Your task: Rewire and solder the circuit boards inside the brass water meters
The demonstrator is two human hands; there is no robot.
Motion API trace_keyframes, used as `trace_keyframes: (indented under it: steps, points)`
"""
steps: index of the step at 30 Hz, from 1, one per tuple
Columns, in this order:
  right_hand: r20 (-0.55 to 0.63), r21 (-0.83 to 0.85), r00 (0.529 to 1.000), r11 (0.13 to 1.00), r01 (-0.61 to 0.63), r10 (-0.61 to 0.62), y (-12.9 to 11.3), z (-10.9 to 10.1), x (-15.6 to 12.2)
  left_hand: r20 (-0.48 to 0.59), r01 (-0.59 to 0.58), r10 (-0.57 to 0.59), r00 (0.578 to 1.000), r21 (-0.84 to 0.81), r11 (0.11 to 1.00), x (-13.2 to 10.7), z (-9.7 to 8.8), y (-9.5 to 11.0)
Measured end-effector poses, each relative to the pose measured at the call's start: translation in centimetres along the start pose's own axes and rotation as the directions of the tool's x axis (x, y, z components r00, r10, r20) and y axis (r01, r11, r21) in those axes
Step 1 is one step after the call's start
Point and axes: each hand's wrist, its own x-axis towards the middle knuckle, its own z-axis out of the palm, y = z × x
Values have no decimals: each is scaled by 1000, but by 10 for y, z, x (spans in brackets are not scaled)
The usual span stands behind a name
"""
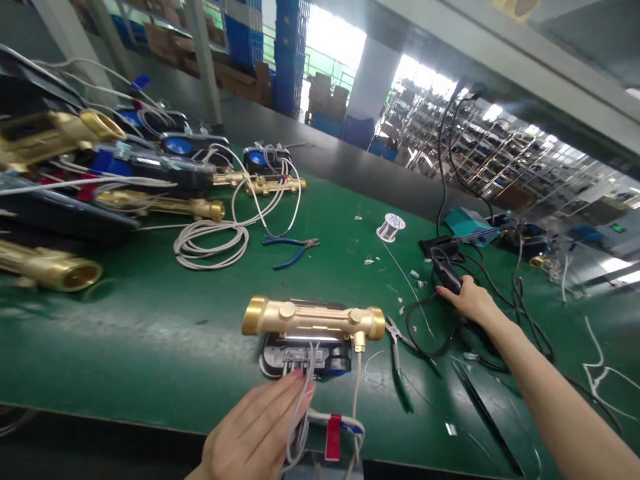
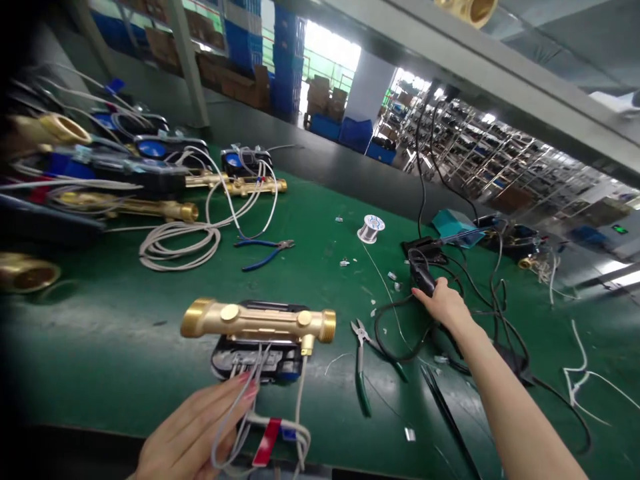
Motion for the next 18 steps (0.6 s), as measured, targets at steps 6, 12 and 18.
trace_keyframes:
  steps: [6, 12, 18]
  points:
    - [-80, -185, 996, 982, 30, -46, -17, 5, -16, 20, 24, -24, 1000, -16, 1000, 3, -2, 1]
    - [-220, 189, 865, 850, 491, -451, -53, 12, -105, 51, 82, -79, 996, -59, 995, 5, -6, 3]
    - [-258, 576, 887, 677, 459, -382, -65, 24, -159, 170, 101, -90, 981, -62, 993, 8, -14, 2]
